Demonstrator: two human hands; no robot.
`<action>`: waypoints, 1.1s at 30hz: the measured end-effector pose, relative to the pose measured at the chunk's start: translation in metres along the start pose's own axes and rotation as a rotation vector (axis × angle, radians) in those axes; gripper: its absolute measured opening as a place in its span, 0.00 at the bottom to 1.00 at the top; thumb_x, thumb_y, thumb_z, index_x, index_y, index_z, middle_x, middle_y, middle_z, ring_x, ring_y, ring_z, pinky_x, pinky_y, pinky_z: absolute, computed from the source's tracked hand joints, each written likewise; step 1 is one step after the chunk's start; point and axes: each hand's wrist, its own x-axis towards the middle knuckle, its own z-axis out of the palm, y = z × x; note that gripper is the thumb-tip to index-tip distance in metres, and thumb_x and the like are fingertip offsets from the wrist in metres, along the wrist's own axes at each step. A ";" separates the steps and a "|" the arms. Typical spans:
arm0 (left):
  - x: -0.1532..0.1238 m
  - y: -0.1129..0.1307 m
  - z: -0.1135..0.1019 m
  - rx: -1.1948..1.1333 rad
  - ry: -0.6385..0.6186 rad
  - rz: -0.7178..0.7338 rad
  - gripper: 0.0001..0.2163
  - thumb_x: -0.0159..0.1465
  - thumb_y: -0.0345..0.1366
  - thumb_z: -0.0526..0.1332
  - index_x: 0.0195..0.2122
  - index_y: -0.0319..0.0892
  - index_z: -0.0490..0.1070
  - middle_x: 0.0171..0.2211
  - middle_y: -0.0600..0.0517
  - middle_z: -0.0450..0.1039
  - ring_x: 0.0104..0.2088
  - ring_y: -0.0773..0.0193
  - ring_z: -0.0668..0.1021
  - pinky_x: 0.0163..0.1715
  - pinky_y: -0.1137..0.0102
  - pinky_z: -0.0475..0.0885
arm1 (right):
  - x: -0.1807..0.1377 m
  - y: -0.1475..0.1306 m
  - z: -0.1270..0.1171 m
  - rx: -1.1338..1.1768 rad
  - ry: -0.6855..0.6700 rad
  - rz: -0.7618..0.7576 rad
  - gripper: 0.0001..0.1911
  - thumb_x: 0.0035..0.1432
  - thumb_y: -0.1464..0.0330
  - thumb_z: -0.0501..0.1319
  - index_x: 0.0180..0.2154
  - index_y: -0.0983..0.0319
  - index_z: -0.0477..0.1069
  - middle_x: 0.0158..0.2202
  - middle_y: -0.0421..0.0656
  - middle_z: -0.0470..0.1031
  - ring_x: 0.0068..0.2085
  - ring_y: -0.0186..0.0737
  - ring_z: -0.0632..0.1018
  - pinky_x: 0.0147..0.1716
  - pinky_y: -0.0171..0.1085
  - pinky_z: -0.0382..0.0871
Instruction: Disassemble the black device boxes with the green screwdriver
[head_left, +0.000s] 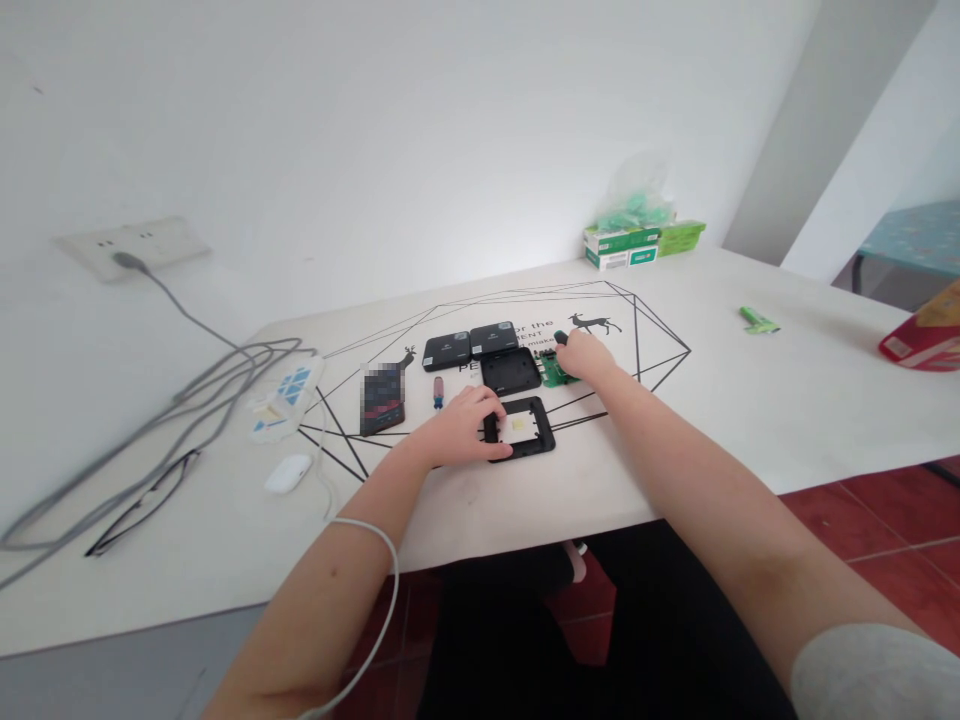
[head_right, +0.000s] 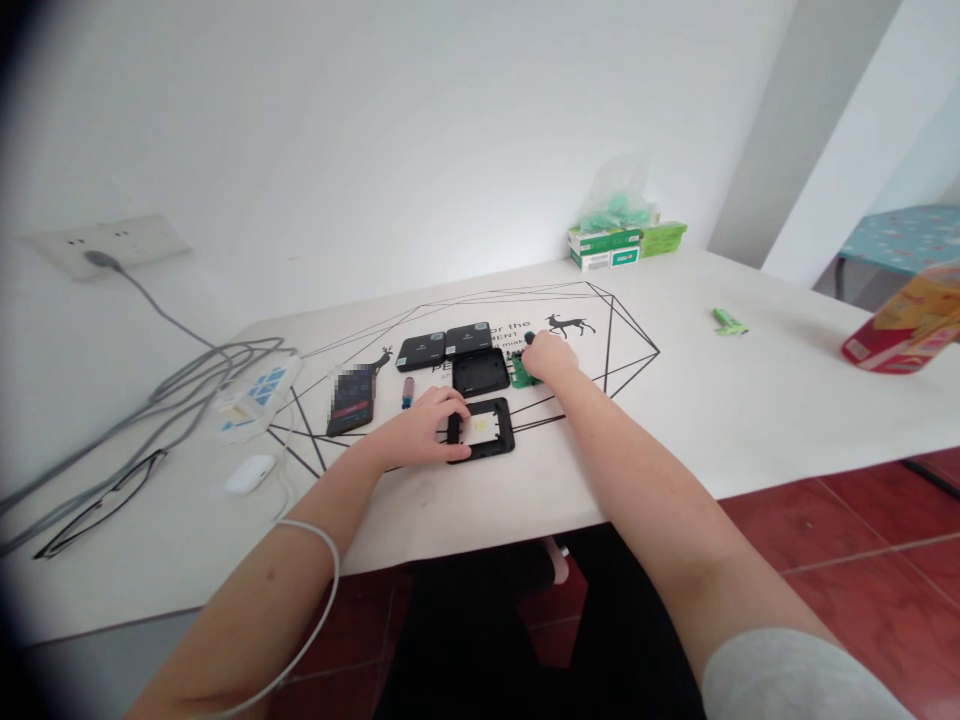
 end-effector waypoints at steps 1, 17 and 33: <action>0.000 -0.001 0.001 -0.004 0.006 -0.003 0.15 0.59 0.48 0.72 0.41 0.46 0.75 0.53 0.47 0.70 0.57 0.47 0.72 0.59 0.52 0.70 | -0.001 -0.001 0.000 -0.002 0.001 -0.004 0.21 0.70 0.63 0.54 0.56 0.69 0.71 0.58 0.65 0.76 0.58 0.59 0.79 0.55 0.50 0.74; 0.005 -0.011 0.006 -0.013 0.047 -0.010 0.20 0.58 0.53 0.73 0.41 0.46 0.72 0.52 0.45 0.70 0.56 0.46 0.73 0.57 0.52 0.71 | -0.001 -0.003 0.003 0.114 0.135 -0.088 0.18 0.68 0.63 0.56 0.52 0.69 0.72 0.56 0.65 0.75 0.57 0.60 0.78 0.56 0.52 0.71; 0.020 -0.011 0.017 -0.009 0.123 0.084 0.21 0.61 0.54 0.72 0.46 0.44 0.77 0.50 0.44 0.74 0.54 0.47 0.74 0.58 0.51 0.71 | -0.051 -0.040 0.028 1.067 0.062 -0.760 0.35 0.60 0.55 0.68 0.66 0.50 0.62 0.38 0.39 0.70 0.36 0.39 0.75 0.38 0.43 0.84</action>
